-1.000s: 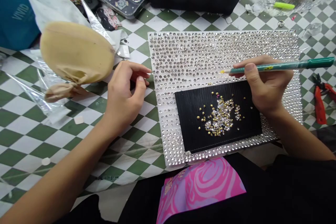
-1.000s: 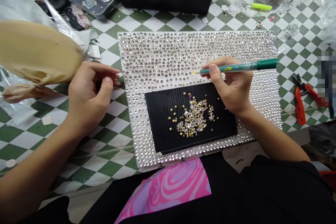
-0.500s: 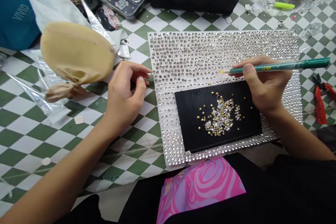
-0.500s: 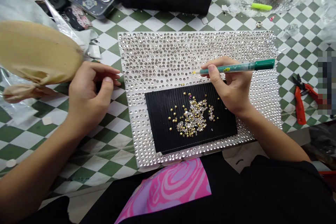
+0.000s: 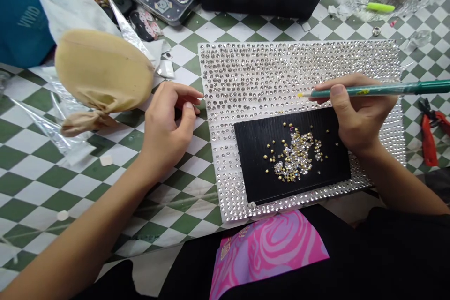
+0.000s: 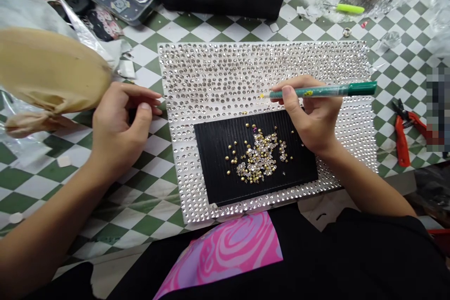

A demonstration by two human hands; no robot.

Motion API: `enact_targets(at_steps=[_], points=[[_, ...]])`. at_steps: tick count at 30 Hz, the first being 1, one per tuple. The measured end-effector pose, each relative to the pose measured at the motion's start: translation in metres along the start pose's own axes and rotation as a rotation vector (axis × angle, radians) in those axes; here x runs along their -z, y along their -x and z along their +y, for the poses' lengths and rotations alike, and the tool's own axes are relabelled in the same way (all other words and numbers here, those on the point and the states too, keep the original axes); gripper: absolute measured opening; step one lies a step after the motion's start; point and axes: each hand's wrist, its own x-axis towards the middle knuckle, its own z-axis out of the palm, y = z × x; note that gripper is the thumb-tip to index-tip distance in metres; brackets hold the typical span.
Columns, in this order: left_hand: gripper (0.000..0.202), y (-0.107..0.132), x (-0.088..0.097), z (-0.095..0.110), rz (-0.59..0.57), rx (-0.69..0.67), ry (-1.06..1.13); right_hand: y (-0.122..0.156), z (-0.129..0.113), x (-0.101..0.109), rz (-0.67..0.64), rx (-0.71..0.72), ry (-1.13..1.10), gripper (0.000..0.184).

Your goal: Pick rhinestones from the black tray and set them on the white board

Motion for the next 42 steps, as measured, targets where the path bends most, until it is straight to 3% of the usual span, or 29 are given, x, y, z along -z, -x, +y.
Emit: enact_targets(at_steps=[5, 10, 13, 18, 23, 33, 42], points=[[0.019, 0.0, 0.0, 0.0, 0.005, -0.011, 0.004, -0.003, 0.0, -0.001, 0.057, 0.018, -0.041, 0.013], [0.019, 0.0, 0.0, 0.001, -0.001, -0.012, -0.004, -0.02, -0.002, 0.012, 0.134, 0.3, -0.081, 0.017], [0.019, 0.0, 0.0, 0.0, -0.001, -0.015, -0.011, -0.023, -0.009, 0.026, 0.125, 0.378, -0.008, 0.024], [0.019, 0.0, 0.001, 0.0, -0.008, -0.016, -0.025, 0.001, -0.017, 0.04, 0.021, 0.21, 0.08, 0.026], [0.018, 0.0, 0.001, -0.001, -0.005, -0.008, -0.037, 0.03, -0.017, 0.04, -0.012, -0.001, 0.084, 0.028], [0.019, 0.0, 0.001, -0.001, -0.006, -0.013, -0.044, 0.039, -0.006, 0.035, -0.099, 0.056, 0.115, 0.041], [0.019, 0.001, 0.0, -0.002, -0.005, -0.017, -0.056, 0.041, -0.003, 0.034, 0.007, 0.054, 0.072, 0.036]])
